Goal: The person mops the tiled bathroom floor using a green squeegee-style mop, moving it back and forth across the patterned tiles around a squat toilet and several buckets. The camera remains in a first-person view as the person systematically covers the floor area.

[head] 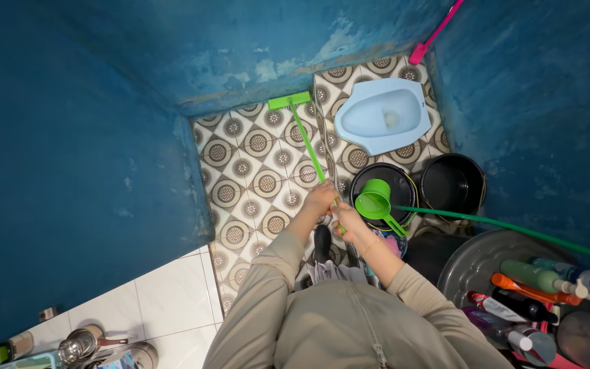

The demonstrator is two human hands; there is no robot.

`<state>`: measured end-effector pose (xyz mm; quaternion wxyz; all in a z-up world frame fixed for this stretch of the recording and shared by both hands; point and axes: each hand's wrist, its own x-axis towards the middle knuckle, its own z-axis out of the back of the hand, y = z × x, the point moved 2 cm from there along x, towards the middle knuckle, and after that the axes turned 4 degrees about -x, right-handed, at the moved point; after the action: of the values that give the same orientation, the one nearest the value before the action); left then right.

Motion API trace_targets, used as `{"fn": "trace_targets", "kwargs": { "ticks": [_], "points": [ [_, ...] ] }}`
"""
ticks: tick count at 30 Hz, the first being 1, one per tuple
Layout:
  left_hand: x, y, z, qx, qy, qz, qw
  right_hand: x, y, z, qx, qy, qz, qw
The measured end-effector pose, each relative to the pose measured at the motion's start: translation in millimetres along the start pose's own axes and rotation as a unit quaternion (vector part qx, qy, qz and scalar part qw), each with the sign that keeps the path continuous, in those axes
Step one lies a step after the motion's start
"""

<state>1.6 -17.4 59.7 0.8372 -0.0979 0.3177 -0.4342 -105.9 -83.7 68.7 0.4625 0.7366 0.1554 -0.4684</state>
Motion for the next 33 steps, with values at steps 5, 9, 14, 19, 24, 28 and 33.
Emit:
{"fn": "trace_targets", "kwargs": {
  "ticks": [5,9,14,19,24,28,33],
  "points": [
    [-51.0,-26.6,-17.6,-0.017,0.006,-0.015,1.0,-40.2,-44.5,11.3,-0.007,-0.007,-0.018,1.0],
    [-100.9,-42.7,-50.7,0.003,-0.057,-0.108,0.993,-86.9,-91.9,17.5,-0.012,-0.003,-0.036,0.999],
    [-179.0,-75.9,-75.2,0.01,-0.147,-0.15,0.978,-161.0,-135.3,21.8,-0.02,-0.015,-0.048,0.999],
    [-198.6,-76.3,-134.6,-0.022,-0.09,-0.131,0.987,-211.9,-149.8,6.5,-0.024,-0.029,-0.062,0.997],
    [-223.4,-58.7,-93.5,-0.043,-0.073,-0.13,0.988,-172.5,-175.6,-10.6,-0.035,-0.044,-0.038,0.998],
    [-196.5,-20.7,-78.7,-0.065,-0.077,-0.13,0.986,-123.0,-166.3,-29.7,-0.07,-0.048,-0.033,0.996],
    [-143.0,21.8,-37.3,-0.026,-0.051,-0.111,0.992,-78.3,-99.1,-62.1,-0.031,-0.009,-0.019,0.999]
  ]
}}
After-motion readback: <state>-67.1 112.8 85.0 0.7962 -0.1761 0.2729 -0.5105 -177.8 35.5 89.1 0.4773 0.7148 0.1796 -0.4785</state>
